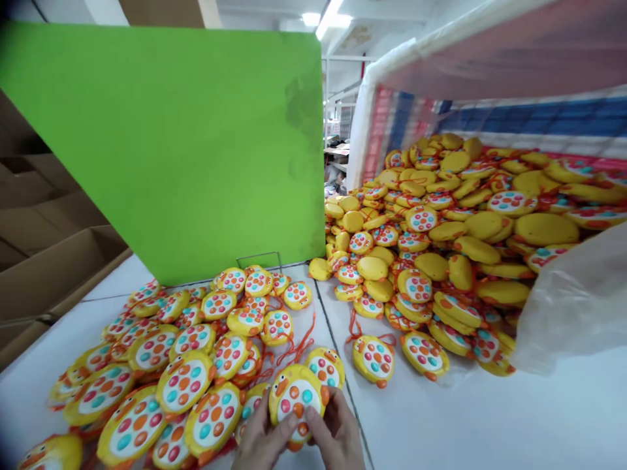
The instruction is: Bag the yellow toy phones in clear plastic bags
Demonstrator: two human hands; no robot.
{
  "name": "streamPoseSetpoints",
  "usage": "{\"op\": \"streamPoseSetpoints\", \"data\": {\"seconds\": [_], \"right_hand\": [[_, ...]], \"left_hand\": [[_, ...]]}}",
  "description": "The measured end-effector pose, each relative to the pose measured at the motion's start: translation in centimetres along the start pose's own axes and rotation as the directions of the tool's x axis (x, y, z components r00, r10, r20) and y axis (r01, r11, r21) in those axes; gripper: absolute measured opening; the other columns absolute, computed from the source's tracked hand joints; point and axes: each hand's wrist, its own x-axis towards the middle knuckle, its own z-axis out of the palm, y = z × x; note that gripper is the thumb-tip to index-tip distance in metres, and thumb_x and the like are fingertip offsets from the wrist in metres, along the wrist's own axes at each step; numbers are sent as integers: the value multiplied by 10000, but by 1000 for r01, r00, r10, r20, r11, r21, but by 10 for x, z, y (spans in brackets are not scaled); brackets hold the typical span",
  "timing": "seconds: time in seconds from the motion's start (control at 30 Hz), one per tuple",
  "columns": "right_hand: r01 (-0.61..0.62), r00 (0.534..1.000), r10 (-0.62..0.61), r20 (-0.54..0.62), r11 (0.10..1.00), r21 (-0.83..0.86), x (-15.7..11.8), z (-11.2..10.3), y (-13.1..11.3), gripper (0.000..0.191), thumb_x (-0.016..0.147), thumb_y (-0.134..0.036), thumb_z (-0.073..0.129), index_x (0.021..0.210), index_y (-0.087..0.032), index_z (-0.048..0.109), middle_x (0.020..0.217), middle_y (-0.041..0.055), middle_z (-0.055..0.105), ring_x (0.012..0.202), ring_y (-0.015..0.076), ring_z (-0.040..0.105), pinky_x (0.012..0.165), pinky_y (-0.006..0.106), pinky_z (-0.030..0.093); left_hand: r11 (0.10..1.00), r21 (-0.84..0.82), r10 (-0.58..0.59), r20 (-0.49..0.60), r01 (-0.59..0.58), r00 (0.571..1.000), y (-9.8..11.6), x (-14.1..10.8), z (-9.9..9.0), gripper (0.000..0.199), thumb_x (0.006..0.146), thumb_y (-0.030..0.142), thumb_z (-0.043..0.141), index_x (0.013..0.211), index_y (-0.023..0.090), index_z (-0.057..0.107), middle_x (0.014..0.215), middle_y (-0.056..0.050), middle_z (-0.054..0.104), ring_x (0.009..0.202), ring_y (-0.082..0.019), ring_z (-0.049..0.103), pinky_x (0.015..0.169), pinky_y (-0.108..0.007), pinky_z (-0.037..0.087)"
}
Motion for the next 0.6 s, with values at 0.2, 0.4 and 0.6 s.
{"op": "streamPoseSetpoints", "data": {"seconds": [0.2, 0.4, 0.6], "right_hand": [[-46, 998, 45, -44, 999, -27, 1, -2, -6, 482, 650, -570, 685, 945, -190, 661, 916, 74, 704, 765, 230, 638, 606, 311, 514], [16, 999, -14, 31, 997, -75, 1, 0, -6, 442, 686, -510, 688, 965, -169, 653, 981, 90, 699, 935, 285, 625, 811, 380, 507], [50, 996, -72, -51, 937, -346, 4, -13, 4, 439, 789, -551, 532, 1010, -185, 631, 1033, 94, 682, 949, 287, 622, 770, 379, 530]], "left_hand": [[978, 169, 91, 182, -123, 979, 19, -4, -14, 570, 647, 347, 729, 1158, 164, 558, 1190, -126, 627, 1126, -323, 542, 905, -378, 472], [973, 168, 128, 194, -161, 973, 6, -7, -17, 685, 596, 331, 765, 1218, 180, 520, 1243, -139, 586, 1156, -351, 513, 917, -403, 467], [992, 76, 107, -47, -103, 993, 23, 2, -18, 510, 589, 231, 771, 1074, 192, 617, 1093, -113, 670, 1108, -336, 551, 893, -400, 489]]}}
